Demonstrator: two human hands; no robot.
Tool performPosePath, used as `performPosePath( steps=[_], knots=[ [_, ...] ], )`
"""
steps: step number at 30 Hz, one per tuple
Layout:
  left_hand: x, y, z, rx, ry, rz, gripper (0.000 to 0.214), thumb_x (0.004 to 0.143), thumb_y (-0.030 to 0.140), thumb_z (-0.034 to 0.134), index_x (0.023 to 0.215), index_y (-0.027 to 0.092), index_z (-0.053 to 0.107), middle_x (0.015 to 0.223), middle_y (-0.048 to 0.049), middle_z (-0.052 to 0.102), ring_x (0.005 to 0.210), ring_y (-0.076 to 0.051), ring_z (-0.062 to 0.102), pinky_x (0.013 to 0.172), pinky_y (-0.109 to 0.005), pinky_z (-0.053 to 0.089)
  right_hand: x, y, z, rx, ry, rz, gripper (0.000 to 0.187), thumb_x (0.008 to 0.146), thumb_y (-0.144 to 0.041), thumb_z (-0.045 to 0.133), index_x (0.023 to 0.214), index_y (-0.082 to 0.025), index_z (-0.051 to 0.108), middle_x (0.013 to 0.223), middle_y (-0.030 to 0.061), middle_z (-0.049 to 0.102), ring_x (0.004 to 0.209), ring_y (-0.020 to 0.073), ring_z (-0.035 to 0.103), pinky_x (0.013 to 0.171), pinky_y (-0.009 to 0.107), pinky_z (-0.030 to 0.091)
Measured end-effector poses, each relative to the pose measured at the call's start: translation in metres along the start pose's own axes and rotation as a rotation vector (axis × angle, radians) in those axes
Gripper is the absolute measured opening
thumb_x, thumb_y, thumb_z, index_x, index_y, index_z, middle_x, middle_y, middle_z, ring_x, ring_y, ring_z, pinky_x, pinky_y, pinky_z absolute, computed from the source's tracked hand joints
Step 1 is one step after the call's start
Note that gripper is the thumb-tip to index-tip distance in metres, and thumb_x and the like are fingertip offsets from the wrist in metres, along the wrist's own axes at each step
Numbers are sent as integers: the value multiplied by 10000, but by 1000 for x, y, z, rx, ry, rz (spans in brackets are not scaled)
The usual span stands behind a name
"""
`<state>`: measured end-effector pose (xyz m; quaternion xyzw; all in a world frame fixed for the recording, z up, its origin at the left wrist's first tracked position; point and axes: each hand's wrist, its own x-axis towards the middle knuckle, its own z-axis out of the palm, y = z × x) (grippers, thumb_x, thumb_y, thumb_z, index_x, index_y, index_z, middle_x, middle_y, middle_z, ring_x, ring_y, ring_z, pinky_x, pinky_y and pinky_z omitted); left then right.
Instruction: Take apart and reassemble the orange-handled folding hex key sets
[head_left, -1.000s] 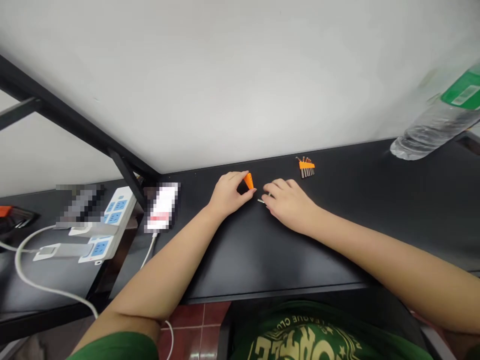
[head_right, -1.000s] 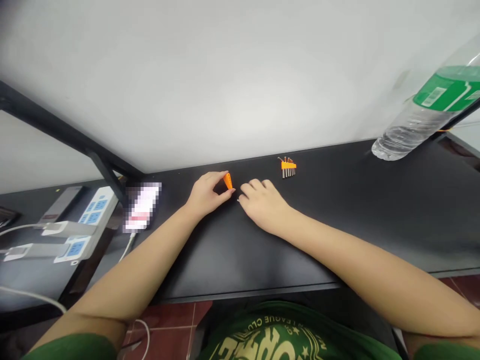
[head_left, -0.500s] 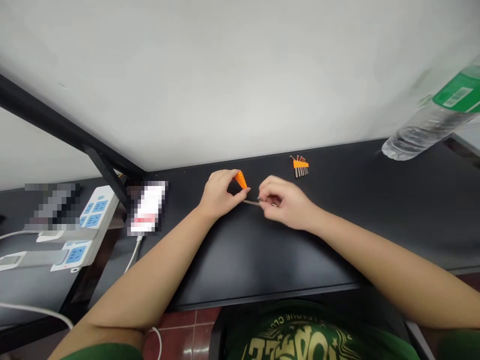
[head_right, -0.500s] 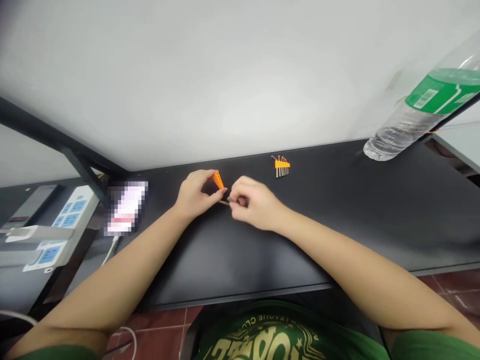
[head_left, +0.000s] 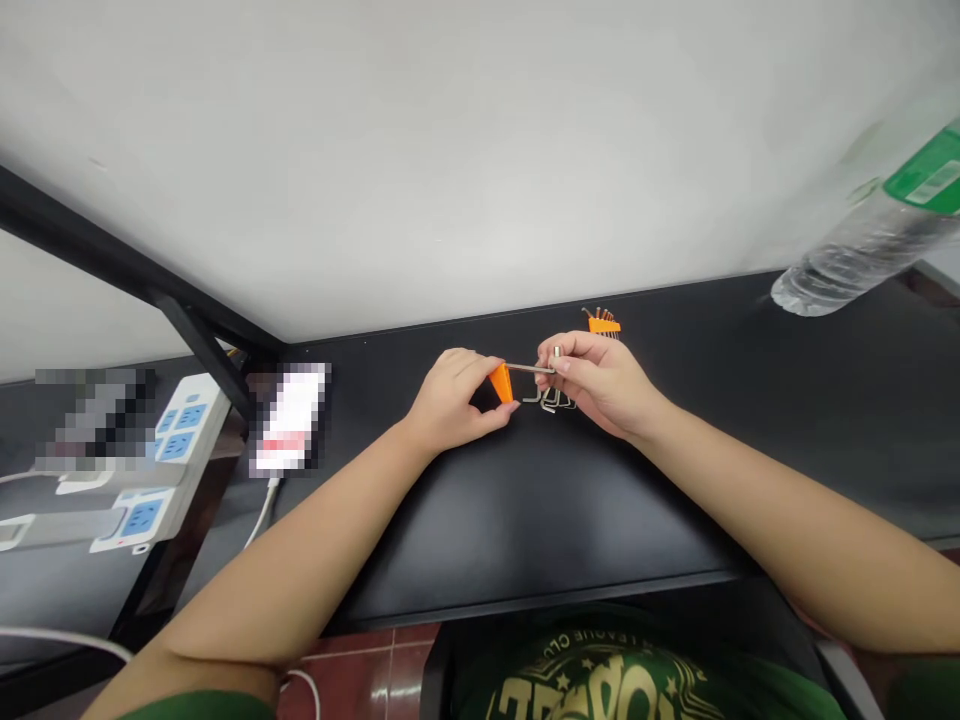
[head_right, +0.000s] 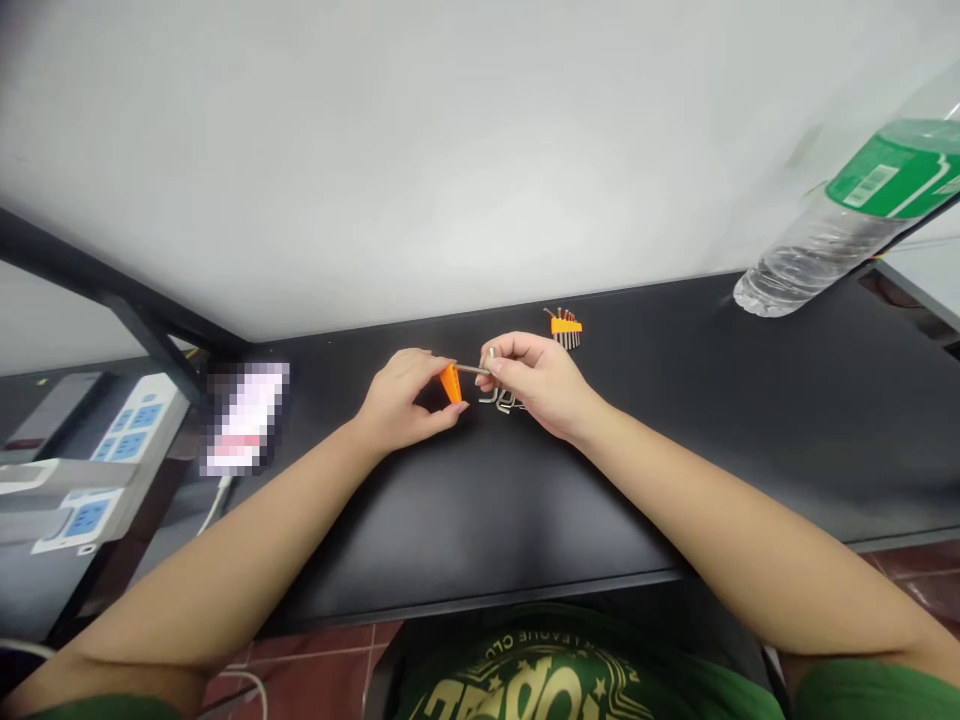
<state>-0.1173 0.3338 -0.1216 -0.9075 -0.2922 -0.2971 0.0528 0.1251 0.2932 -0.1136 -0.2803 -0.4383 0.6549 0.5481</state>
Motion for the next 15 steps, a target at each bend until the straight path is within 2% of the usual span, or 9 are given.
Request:
performPosePath(
  steps=[4,10,15],
  knots=[
    [0,0,2,-34,40,59,470,811,408,789,1219,226,644,1013,-82,760,919,-265,719,1003,-498,539,2,1,-1,51,-44,13,212,796,-333,840,791,-183,691,935,11,633,780,123,654,792,303,561],
    [2,2,0,-50,-79,-6,422,845,444,749,1204,244,652,1033,-83,760,952,-260,721,940,-462,562,6,7,-7,171,-61,93,161,820,-289,827,839,-166,725,950,25,654,831,130,656,827,306,562],
    [3,5,-1,-75,-113,29,422,859,452,735,1217,244,652,1021,-82,760,939,-250,717,921,-441,561,10,14,-9,168,-76,187,225,777,-314,872,855,-176,712,857,16,676,805,125,638,759,271,529]
  ],
)
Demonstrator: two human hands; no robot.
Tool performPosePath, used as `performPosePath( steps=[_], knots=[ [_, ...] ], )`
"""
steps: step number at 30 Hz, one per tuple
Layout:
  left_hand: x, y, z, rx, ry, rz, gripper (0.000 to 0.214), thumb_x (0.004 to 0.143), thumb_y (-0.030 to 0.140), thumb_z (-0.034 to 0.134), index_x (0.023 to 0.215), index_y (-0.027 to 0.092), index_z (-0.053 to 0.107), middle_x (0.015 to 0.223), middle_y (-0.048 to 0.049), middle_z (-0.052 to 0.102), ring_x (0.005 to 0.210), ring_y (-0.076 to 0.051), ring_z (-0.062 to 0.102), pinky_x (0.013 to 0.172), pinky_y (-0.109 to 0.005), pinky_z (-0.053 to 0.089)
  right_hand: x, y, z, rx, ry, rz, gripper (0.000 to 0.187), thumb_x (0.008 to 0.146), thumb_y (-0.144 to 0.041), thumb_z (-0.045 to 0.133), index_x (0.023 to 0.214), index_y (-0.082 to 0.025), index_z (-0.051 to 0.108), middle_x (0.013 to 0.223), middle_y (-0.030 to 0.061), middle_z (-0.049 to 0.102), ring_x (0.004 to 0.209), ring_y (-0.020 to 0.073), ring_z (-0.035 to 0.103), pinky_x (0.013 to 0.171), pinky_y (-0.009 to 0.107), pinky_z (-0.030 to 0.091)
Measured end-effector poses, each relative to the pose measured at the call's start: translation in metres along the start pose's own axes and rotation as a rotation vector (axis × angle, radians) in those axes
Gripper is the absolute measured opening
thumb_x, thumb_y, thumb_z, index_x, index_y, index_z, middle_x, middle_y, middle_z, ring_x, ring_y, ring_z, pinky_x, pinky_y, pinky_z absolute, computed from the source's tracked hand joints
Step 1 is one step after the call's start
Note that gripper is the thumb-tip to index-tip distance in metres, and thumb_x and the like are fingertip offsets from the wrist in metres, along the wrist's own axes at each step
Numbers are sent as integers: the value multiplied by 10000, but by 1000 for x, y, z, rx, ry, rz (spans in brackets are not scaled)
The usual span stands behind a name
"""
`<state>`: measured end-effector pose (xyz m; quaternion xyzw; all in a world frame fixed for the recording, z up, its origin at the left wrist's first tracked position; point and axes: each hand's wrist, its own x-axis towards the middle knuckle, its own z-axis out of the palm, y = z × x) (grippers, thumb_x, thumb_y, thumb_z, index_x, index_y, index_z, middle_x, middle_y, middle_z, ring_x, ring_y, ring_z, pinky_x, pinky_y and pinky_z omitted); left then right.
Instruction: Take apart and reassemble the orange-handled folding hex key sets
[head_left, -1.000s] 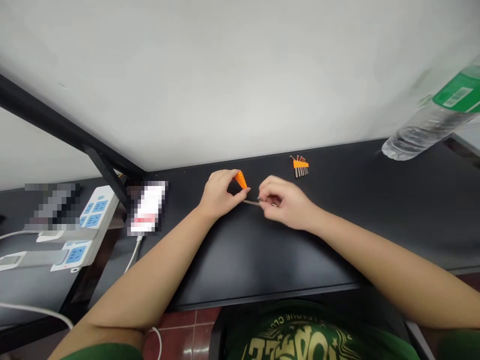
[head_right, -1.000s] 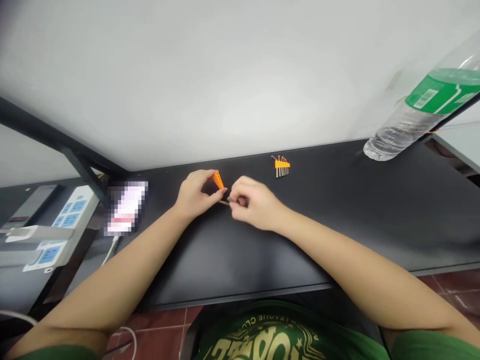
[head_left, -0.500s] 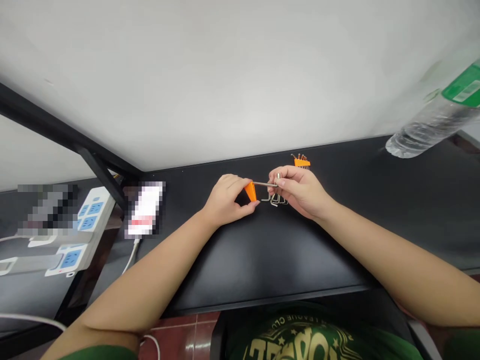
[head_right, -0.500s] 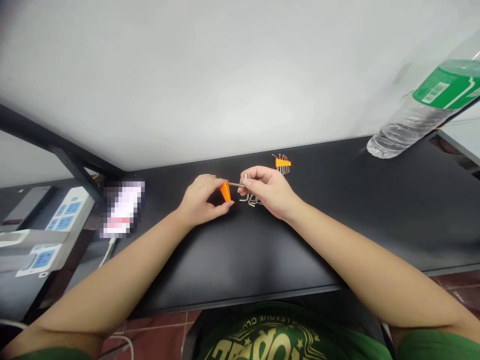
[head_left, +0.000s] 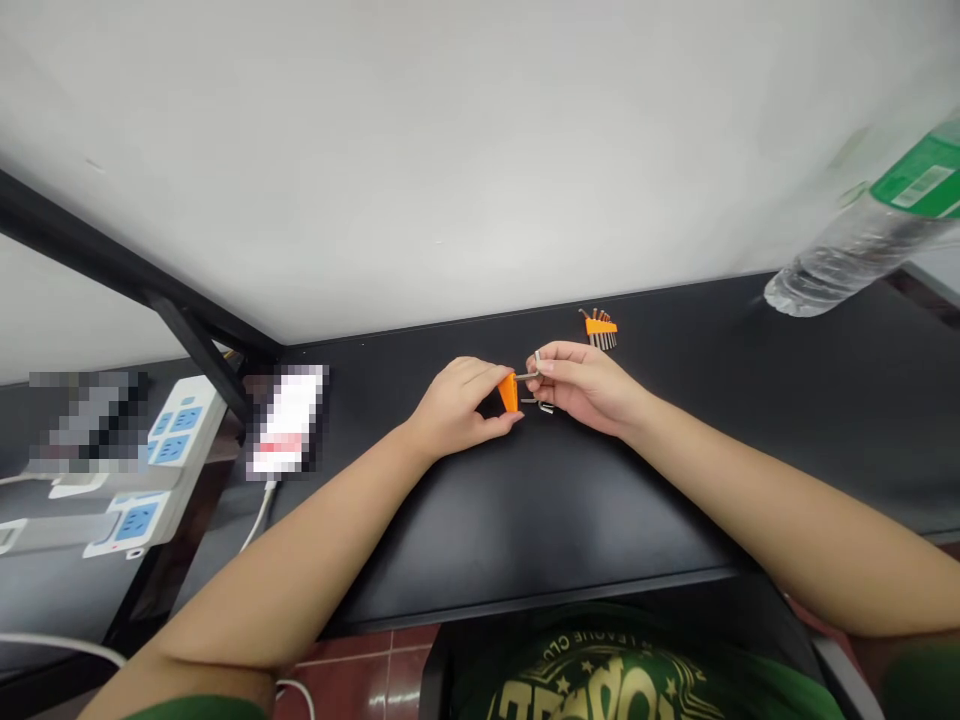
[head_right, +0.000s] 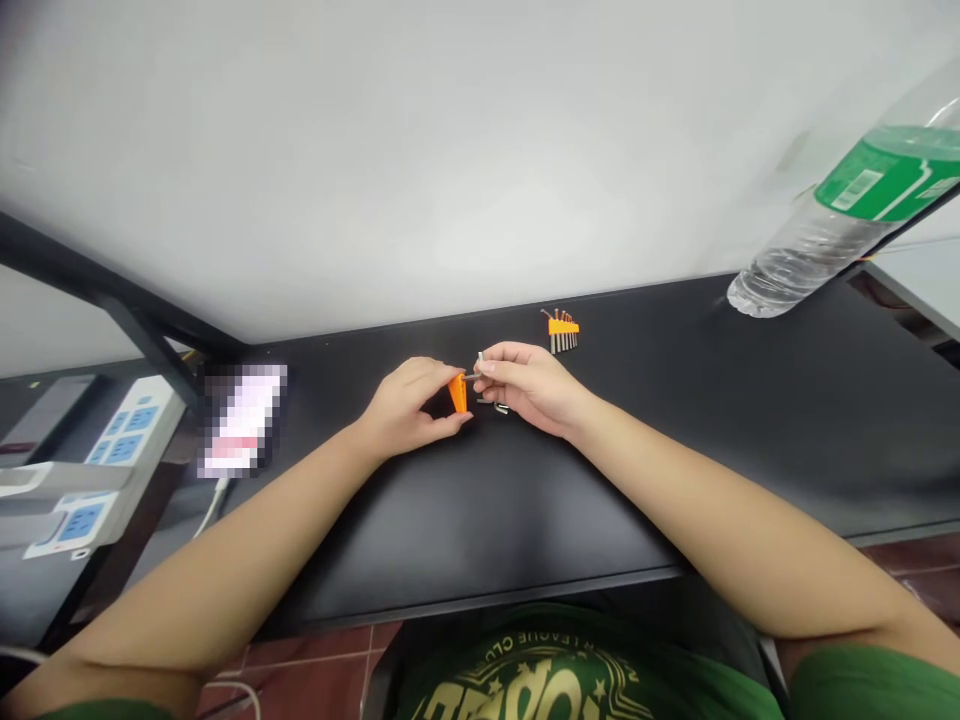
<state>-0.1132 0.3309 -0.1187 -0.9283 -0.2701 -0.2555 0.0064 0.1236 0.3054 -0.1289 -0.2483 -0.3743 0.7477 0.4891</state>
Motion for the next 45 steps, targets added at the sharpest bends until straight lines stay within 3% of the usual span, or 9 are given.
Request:
performPosePath(
  steps=[8,11,15,18,24,30,34,38,45],
  knots=[
    [-1,1,3,-34,15,53,415,857,440,738,1204,228,659,914,-61,741,888,-230,712,911,-413,558,7,11,-2,-415,78,-30,287,857,-449,773,879,-184,667,690,-21,585,623,118,514,606,267,428],
    [-1,0,4,-22,70,58,428,852,447,748,1194,207,658,936,-69,753,865,-222,715,873,-392,563,7,8,-9,-877,101,-262,201,945,-374,649,915,-179,687,796,16,611,682,142,532,674,305,446],
    [-1,0,3,-17,118,8,421,854,442,758,1172,185,660,961,-75,759,863,-221,719,851,-380,568,0,-2,-13,-1621,-74,-568,166,962,-210,579,962,-158,736,1041,105,648,923,218,549,814,372,406],
    [-1,0,3,-18,120,-40,410,852,442,761,1154,182,665,965,-74,758,871,-221,720,854,-376,572,-5,-3,-7,-1944,-203,-535,200,982,-200,563,933,-162,753,1098,121,658,1008,255,519,781,386,335],
    [-2,0,3,8,156,-114,411,850,451,753,1149,181,674,1008,-79,764,918,-229,727,886,-375,579,-7,9,14,-2087,-208,-433,232,988,-182,522,835,-139,691,998,138,656,956,251,522,759,384,320],
    [-2,-2,3,28,164,-145,399,848,418,762,1156,178,678,1037,-85,765,944,-237,730,903,-382,581,-10,7,19,-1742,-137,-297,74,806,-112,626,751,-162,626,865,71,616,793,191,529,763,345,406],
    [-3,-4,5,30,157,-131,417,840,411,775,1164,171,673,1042,-87,764,943,-240,731,899,-391,579,-9,-10,12,-970,-2,-152,83,761,-170,686,747,-185,606,821,10,598,710,140,520,683,297,415],
    [-3,-4,7,14,152,-84,419,842,426,773,1161,174,671,1020,-85,763,916,-231,729,891,-392,575,-6,-15,6,-258,-22,-134,142,799,-257,755,785,-185,633,863,5,599,734,126,537,691,290,419],
    [-3,-4,6,10,178,-72,405,840,432,775,1143,186,668,959,-69,757,864,-218,723,863,-382,573,-3,-1,6,-86,-29,-109,128,820,-235,794,782,-178,685,849,16,624,743,131,566,694,289,434]
  ],
)
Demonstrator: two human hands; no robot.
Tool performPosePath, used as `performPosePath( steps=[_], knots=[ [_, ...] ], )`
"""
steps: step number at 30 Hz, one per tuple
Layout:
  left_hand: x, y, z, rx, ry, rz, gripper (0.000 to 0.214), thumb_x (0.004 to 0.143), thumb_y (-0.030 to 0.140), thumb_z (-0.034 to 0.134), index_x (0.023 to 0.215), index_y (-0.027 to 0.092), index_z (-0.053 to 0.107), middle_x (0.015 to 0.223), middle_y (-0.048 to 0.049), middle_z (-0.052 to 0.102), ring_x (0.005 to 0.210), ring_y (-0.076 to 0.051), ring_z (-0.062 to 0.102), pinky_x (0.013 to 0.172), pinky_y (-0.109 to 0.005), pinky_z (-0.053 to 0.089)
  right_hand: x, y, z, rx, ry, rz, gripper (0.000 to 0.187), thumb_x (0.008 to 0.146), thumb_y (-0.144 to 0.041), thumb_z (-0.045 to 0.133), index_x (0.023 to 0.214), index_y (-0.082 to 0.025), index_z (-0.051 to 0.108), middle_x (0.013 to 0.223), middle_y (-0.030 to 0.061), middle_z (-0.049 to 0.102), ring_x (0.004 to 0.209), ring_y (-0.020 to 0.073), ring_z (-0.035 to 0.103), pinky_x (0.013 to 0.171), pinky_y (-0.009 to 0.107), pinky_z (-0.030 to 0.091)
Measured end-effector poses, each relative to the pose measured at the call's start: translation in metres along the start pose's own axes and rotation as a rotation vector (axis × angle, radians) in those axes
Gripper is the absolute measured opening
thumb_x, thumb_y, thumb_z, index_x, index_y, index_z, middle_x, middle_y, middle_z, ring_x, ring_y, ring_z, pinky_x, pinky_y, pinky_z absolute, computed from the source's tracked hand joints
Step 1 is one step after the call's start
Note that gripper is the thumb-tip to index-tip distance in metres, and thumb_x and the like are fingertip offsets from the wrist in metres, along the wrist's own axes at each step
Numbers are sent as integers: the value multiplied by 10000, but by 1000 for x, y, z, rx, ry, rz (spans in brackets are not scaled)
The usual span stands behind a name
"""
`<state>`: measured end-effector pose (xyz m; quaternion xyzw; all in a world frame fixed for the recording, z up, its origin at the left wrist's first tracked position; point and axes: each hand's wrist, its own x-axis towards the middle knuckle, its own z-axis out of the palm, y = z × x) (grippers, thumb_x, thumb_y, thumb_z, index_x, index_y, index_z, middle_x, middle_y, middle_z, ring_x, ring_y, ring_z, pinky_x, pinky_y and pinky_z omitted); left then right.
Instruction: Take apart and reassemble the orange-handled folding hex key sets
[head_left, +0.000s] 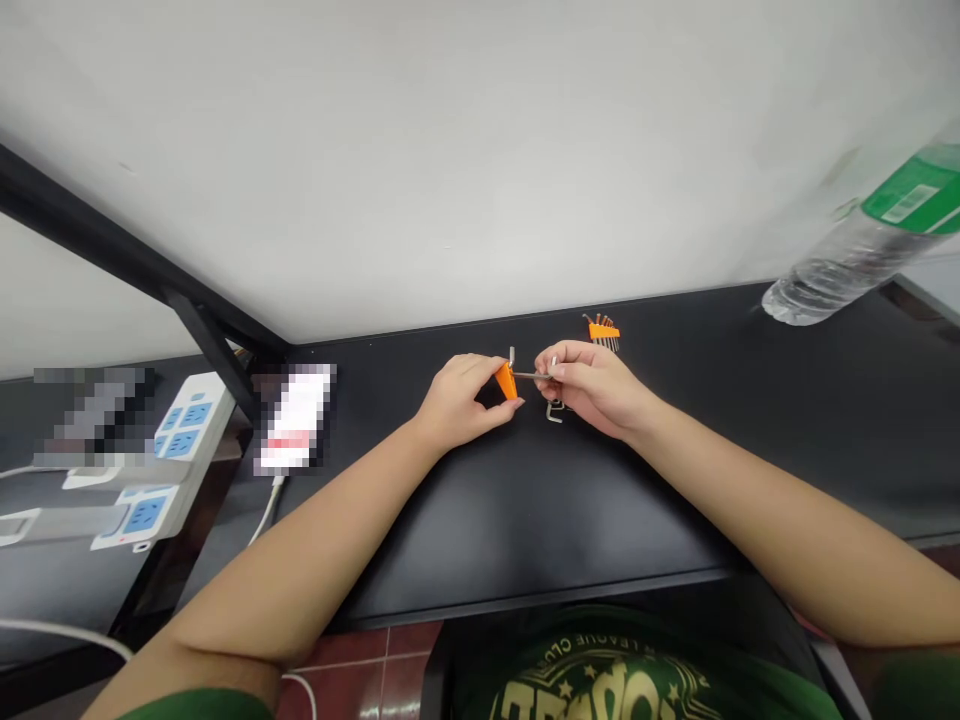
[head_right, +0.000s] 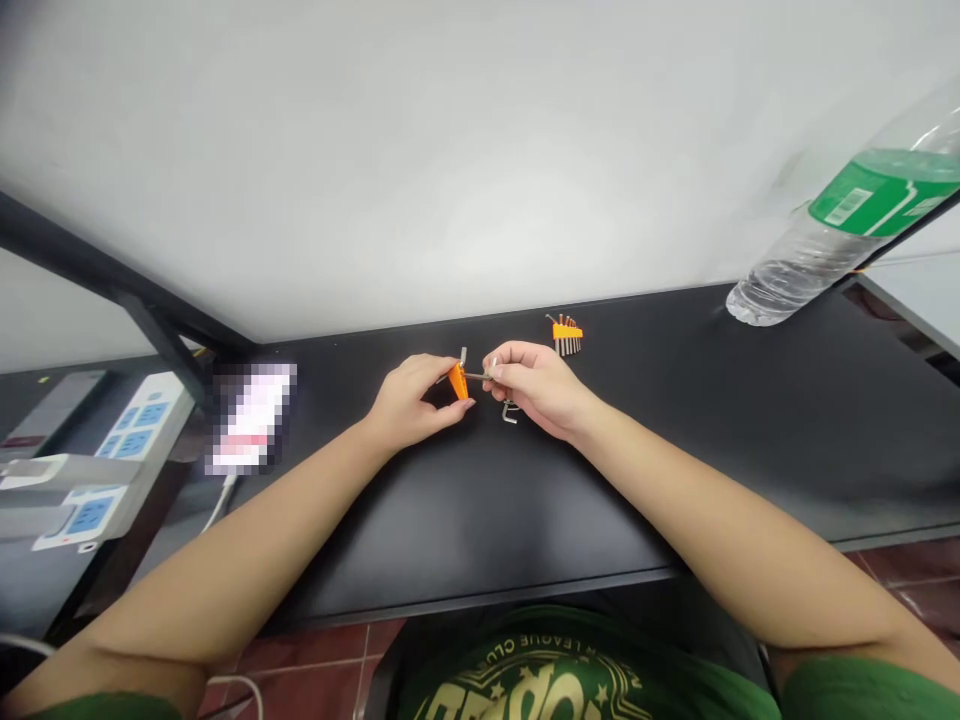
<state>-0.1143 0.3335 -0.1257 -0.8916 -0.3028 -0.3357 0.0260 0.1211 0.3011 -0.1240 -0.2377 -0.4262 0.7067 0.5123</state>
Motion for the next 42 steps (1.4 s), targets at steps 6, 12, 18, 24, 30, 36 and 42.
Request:
performPosePath(
  steps=[6,12,18,24,30,36,42],
  knots=[
    [1,0,0,-6,-36,75,411,856,436,764,1169,191,663,988,-79,767,888,-229,727,881,-401,567,0,-1,2,55,15,28,113,809,-236,800,788,-171,710,845,30,640,778,144,579,706,295,455],
    [2,1,-2,-30,-57,99,410,848,442,765,1168,204,674,959,-79,763,889,-233,726,885,-410,567,0,-3,2,121,19,38,139,773,-220,819,761,-161,694,874,29,642,797,138,587,692,274,446],
    [1,1,-2,-19,-95,69,410,830,488,757,1122,211,682,911,-73,753,874,-232,722,886,-419,577,2,1,1,107,39,103,204,752,-257,843,792,-179,658,863,13,642,790,134,593,684,267,456],
    [1,2,-3,-10,-89,84,406,854,494,740,1122,199,664,906,-69,747,846,-219,714,863,-395,575,2,5,-2,-4,28,150,297,801,-338,853,819,-183,601,655,-38,567,587,87,501,548,226,359],
    [4,7,-6,-75,-96,159,366,853,379,754,1145,192,638,923,-72,743,824,-207,696,808,-371,562,5,14,3,-237,64,178,403,767,-447,865,952,-205,601,684,-60,565,495,73,464,451,217,310],
    [4,9,-8,-108,-64,154,416,855,360,755,1212,200,615,1030,-90,760,918,-220,729,838,-365,581,-3,-14,-8,-1120,-14,-116,139,923,-323,672,987,-202,645,860,7,644,649,126,570,608,274,437],
    [2,7,-7,-71,-81,26,408,872,404,732,1203,193,621,992,-82,746,856,-204,714,788,-347,589,-22,-26,-6,-1801,-337,-78,93,933,-271,646,926,-194,698,959,71,704,798,196,655,644,295,396]
  ],
)
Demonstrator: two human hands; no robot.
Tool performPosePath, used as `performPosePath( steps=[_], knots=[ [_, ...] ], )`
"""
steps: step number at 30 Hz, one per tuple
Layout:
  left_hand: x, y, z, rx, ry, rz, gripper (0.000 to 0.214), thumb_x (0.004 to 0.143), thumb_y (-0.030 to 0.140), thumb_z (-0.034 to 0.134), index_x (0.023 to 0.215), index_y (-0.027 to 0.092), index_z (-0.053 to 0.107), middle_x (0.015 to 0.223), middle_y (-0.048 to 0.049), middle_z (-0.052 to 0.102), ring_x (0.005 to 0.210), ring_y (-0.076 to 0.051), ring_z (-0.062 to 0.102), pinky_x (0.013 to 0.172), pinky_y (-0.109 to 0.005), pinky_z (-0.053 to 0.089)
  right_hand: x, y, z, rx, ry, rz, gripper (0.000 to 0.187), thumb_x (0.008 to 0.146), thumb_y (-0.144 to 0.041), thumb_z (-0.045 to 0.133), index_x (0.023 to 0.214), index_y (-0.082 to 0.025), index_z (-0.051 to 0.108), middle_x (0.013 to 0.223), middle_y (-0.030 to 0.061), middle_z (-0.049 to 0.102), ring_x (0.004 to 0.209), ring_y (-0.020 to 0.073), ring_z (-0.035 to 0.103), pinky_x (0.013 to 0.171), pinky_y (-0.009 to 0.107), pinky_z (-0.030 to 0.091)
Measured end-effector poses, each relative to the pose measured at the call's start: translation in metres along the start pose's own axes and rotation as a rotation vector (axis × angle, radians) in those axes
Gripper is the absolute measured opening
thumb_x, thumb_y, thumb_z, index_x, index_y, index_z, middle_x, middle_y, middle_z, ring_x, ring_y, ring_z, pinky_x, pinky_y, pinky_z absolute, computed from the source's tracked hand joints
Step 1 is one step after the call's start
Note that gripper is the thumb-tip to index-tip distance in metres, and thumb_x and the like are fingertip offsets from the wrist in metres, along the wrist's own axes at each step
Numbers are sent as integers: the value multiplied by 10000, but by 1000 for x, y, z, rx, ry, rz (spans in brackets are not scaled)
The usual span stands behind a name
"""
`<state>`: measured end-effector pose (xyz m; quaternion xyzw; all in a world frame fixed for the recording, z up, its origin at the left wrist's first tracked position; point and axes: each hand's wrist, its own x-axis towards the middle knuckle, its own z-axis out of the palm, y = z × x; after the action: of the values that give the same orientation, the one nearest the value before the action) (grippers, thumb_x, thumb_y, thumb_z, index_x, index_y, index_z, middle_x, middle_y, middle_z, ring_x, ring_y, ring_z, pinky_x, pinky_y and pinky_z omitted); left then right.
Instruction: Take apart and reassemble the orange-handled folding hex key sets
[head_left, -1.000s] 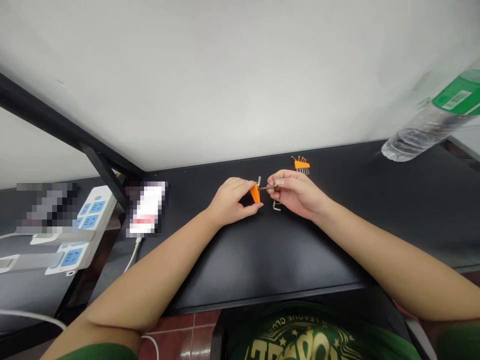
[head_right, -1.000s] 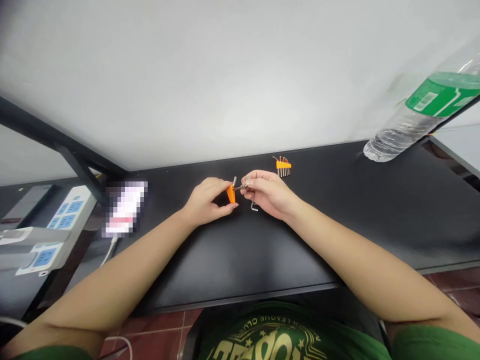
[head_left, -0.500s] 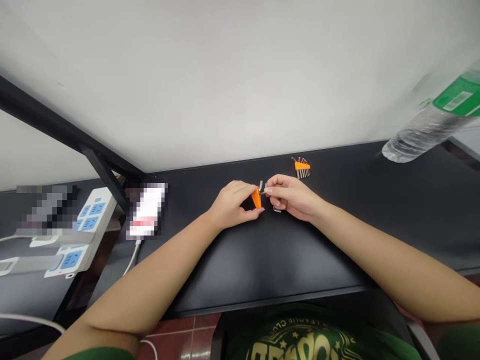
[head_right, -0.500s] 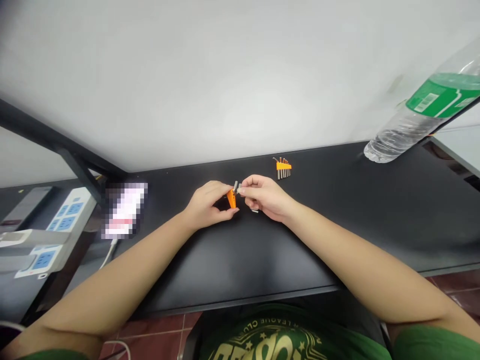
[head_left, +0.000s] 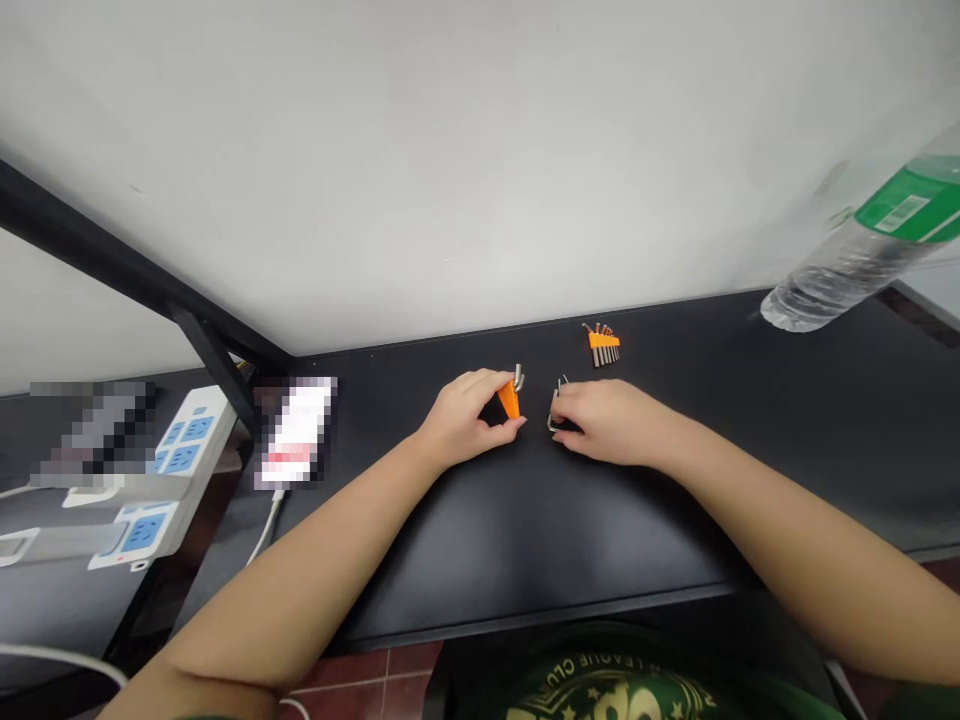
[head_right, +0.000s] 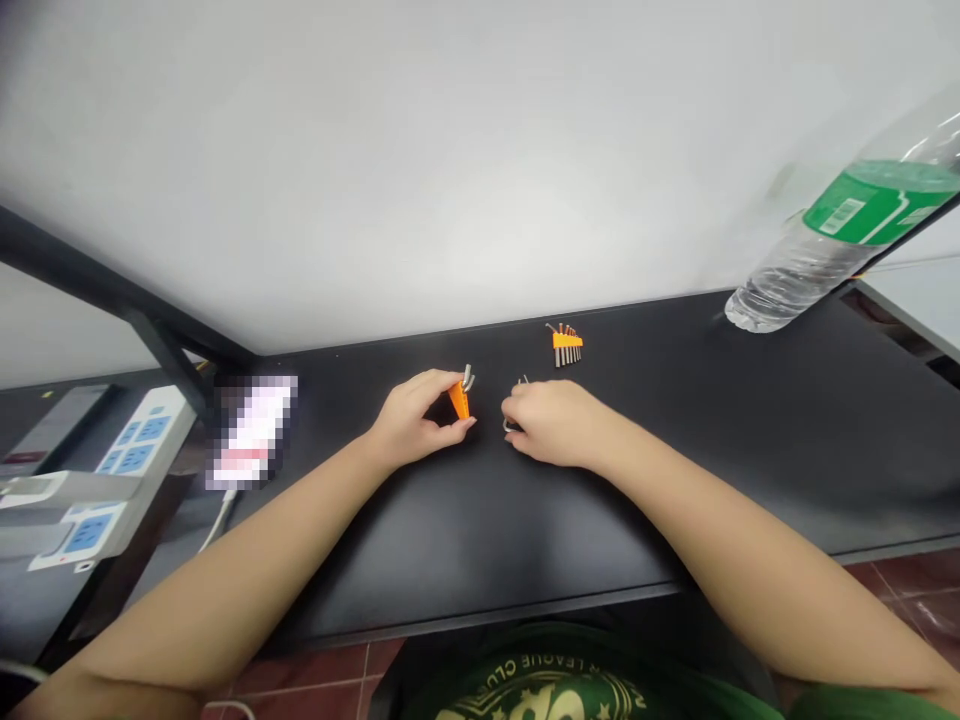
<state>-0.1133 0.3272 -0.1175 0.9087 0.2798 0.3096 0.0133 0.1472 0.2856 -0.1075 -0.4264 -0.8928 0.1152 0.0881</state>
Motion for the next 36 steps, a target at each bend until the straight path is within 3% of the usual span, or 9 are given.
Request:
performPosePath(
  steps=[6,11,16,21,36],
  knots=[
    [-1,-3,1,8,17,-27,410,873,391,737,1209,192,612,963,-60,739,812,-183,702,759,-323,586,7,-21,22,-100,-8,88,103,920,-189,565,882,-181,661,919,74,723,741,211,670,593,314,353],
    [-2,-4,1,17,-4,-88,399,858,348,747,1204,197,619,1014,-60,742,873,-196,718,792,-328,593,4,-26,17,-188,120,74,112,881,-157,544,843,-164,649,863,82,688,637,175,599,553,317,281],
    [-2,-5,2,28,-10,-83,431,851,307,736,1253,201,622,1098,-81,750,966,-225,734,852,-356,604,-2,-17,-4,207,280,-35,73,818,-133,588,789,-197,569,774,2,612,626,120,525,579,255,349],
    [-3,-6,3,0,-35,-69,457,866,268,711,1306,194,613,1201,-97,745,1068,-228,738,932,-343,609,-1,-6,-4,550,264,-170,133,766,-79,600,776,-204,557,756,-24,577,642,104,522,620,226,414],
    [-2,-6,2,-55,-58,15,479,889,305,709,1341,190,602,1214,-119,743,1088,-231,742,955,-340,614,3,-6,3,707,257,-189,104,809,-104,625,797,-202,592,814,1,636,701,127,575,671,261,482]
  ],
)
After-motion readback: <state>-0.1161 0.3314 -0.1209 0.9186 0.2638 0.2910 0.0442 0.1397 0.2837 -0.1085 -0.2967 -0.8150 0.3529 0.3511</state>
